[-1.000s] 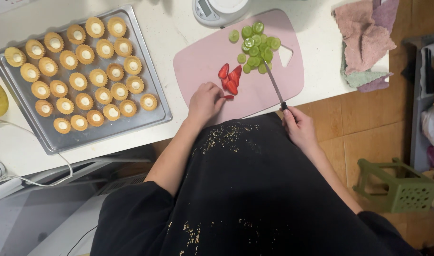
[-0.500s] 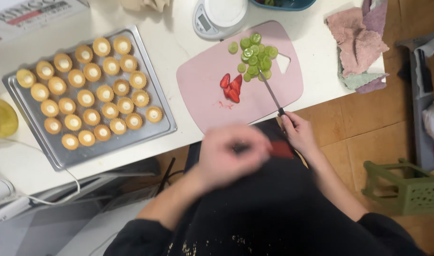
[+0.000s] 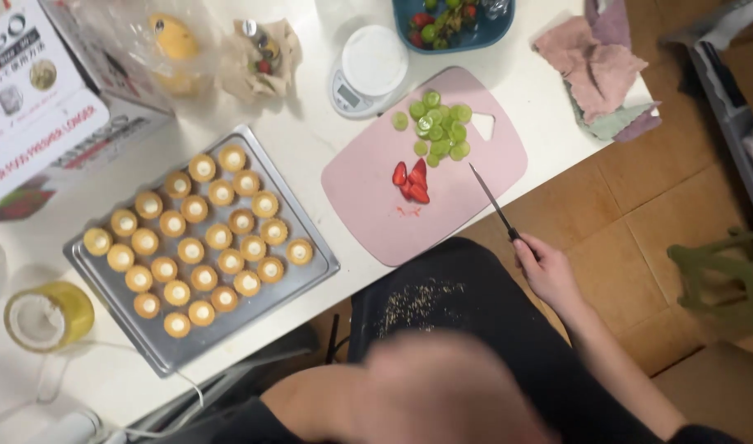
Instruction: The person picks grapes from a bowl and slices them on a cutting board before slicing strawberries. They also move a small bottle and a plastic bag on the counter by hand.
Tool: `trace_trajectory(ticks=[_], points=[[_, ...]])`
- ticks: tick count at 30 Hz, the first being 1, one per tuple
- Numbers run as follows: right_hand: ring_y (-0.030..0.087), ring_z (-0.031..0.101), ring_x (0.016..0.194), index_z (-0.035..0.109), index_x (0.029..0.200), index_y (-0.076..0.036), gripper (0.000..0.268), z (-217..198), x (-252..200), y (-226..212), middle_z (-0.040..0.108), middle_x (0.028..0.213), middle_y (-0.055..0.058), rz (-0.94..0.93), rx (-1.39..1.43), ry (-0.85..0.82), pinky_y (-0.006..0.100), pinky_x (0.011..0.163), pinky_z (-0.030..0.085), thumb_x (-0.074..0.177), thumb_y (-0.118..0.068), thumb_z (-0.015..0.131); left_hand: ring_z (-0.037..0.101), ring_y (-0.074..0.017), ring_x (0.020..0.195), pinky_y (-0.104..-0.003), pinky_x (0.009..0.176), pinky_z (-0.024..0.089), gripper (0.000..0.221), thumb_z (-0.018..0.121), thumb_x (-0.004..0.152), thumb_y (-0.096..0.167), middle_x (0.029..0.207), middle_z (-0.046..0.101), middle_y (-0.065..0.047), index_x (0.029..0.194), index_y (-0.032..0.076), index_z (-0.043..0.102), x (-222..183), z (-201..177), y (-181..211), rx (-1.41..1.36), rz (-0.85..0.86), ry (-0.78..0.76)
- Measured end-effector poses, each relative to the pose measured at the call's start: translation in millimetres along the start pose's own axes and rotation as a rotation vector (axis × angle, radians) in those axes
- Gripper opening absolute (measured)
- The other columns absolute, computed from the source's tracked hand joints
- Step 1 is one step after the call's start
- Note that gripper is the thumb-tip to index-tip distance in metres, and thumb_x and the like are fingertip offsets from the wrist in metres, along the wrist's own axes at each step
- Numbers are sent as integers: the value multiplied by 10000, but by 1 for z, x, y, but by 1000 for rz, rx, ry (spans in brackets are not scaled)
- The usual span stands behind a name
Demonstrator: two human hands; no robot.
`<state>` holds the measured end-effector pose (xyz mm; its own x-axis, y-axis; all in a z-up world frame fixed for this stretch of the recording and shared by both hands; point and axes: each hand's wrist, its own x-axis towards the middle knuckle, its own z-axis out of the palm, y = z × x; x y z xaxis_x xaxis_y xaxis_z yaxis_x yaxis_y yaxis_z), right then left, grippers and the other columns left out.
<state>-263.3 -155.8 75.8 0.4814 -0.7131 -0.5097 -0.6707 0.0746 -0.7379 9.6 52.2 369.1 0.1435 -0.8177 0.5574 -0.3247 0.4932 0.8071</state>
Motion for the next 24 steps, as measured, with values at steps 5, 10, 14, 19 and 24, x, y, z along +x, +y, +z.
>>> trace_trajectory(ticks=[5,10,14,19,24], points=[[66,494,561,707,1215,-20,326,9,-27,13,608,704,-4,116,38,97,249,505,412,1021,-259,600,740,-237,890,-349,841,589,312,710,903,147,1078,775,-117,1185,14,695,-49,19,-209,-24,-814,321],[75,496,554,716,1201,-23,319,17,-51,17,610,694,1,154,18,139,257,505,413,1012,-257,607,536,-401,1158,-486,965,454,797,883,713,295,1300,570,-198,1379,15,548,-101,44,-305,657,-752,58],[75,508,559,722,1177,-21,310,25,-55,11,609,671,13,140,-36,152,258,516,424,1020,-262,606,534,-386,1143,-487,964,451,816,879,686,273,1287,562,-180,1380,13,538,-105,61,-327,769,-755,-8],[74,510,564,714,1195,-22,307,27,-41,4,605,671,17,107,13,136,251,523,426,1033,-254,595,555,-354,1134,-450,992,474,643,825,759,169,1229,597,-147,1351,61,600,-116,65,-343,630,-781,13],[71,521,568,701,1207,-20,301,18,-5,-3,626,694,6,51,66,74,249,514,424,1030,-240,596,610,-372,1073,-434,936,515,484,754,809,86,1138,636,-171,1278,45,644,-122,64,-352,544,-785,149]])
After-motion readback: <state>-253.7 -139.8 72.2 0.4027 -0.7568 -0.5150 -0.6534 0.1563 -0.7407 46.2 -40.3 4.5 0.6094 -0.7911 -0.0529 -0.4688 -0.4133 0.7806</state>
